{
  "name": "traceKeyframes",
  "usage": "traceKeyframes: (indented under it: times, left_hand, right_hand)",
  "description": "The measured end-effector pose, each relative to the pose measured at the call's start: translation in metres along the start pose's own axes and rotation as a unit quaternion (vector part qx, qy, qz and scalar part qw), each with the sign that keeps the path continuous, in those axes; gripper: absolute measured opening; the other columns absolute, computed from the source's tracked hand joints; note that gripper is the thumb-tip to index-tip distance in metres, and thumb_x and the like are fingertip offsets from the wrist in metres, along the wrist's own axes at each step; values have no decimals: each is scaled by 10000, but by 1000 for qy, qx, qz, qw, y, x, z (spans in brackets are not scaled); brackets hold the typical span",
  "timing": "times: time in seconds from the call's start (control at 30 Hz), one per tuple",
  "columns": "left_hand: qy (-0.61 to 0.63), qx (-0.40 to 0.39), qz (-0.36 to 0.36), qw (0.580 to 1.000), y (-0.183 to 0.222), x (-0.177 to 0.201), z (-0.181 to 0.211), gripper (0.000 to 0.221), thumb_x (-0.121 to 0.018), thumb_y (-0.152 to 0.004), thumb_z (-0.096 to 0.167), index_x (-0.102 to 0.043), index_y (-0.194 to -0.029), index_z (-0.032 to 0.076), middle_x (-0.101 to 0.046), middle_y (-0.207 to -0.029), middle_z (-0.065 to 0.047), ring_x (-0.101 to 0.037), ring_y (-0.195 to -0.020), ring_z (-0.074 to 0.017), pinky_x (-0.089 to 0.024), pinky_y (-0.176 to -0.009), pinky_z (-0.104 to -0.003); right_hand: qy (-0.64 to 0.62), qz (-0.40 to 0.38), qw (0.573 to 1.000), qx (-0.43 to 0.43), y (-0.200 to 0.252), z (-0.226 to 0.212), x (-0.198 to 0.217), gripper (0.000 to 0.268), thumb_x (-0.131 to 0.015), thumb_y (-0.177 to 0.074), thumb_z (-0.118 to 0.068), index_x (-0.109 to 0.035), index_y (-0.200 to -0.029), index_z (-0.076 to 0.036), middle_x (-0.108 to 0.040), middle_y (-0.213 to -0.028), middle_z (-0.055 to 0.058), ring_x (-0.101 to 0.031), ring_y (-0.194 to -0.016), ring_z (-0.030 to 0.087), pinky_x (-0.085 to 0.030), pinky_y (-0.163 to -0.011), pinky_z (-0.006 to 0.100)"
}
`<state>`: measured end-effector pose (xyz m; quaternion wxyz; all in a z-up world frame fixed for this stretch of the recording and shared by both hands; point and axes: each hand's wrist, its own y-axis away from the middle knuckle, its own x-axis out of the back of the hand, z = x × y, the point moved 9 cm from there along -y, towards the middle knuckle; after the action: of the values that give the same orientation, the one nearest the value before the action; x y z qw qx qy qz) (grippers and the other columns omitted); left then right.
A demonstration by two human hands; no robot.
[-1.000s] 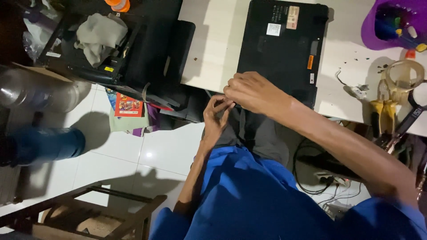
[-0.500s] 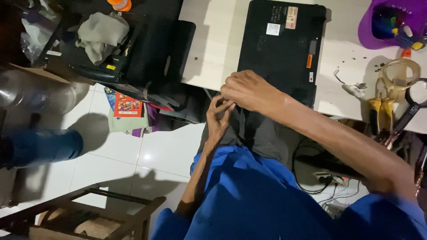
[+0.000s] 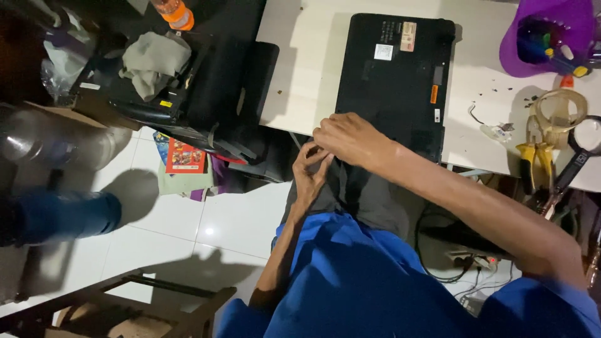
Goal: Disassembling a laptop by removing screws from the back panel and prying the casing open.
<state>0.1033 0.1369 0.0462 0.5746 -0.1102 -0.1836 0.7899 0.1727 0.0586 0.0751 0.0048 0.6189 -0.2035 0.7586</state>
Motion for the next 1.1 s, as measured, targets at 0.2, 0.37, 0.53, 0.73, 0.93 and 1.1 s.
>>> traceKeyframes:
  times: [0.2,0.37,0.53,0.73,0.93,1.1]
  left_hand:
    - [-38,-26,4,999,-4,4,-7,170,-841,-862,46,-804,-1024,82,-717,-1003,-109,-716,-853,-284,-579,-802,-425]
    - [-67,-35,4,997,-7,4,2,135,-852,-854,67,-769,-957,41,-707,-946,-130,-700,-797,-342,-581,-755,-430]
    - [-65,-31,10,997,-8,3,4,175,-862,-816,46,-725,-917,2,-713,-912,-186,-694,-786,-409,-559,-742,-463]
    - [-76,-63,18,995,-10,5,15,137,-849,-837,38,-766,-945,44,-728,-889,-142,-715,-751,-352,-575,-702,-433]
    - [-38,-30,-8,999,-14,4,12,168,-869,-845,75,-802,-999,90,-750,-937,-130,-739,-814,-334,-570,-769,-406]
    - [-1,-37,-18,999,-12,4,0,196,-870,-840,73,-786,-1018,75,-765,-1010,-143,-739,-871,-345,-553,-762,-392]
  right_hand:
    - [-107,-95,987,-75,-23,-8,63,191,-722,-757,0,-642,-926,41,-580,-942,176,-678,-717,321,-578,-577,398]
    - [-310,17,938,156,-17,6,42,258,-467,-1086,-201,-575,-860,-139,-516,-795,-22,-423,-684,114,-343,-592,297]
    - [-138,36,978,149,-16,1,29,265,-678,-934,-384,-566,-797,-186,-518,-768,-71,-391,-629,155,-352,-577,356]
    - [-55,-60,994,-73,-16,-6,46,148,-735,-802,-129,-648,-876,-35,-623,-838,139,-692,-765,323,-542,-618,412]
    - [-61,-5,998,1,-6,6,29,182,-597,-950,-273,-477,-886,-153,-447,-767,-16,-520,-560,252,-419,-475,394]
    - [-15,-53,998,-16,-9,14,17,346,-671,-893,-245,-419,-663,-193,-428,-601,-70,-505,-504,210,-366,-464,338]
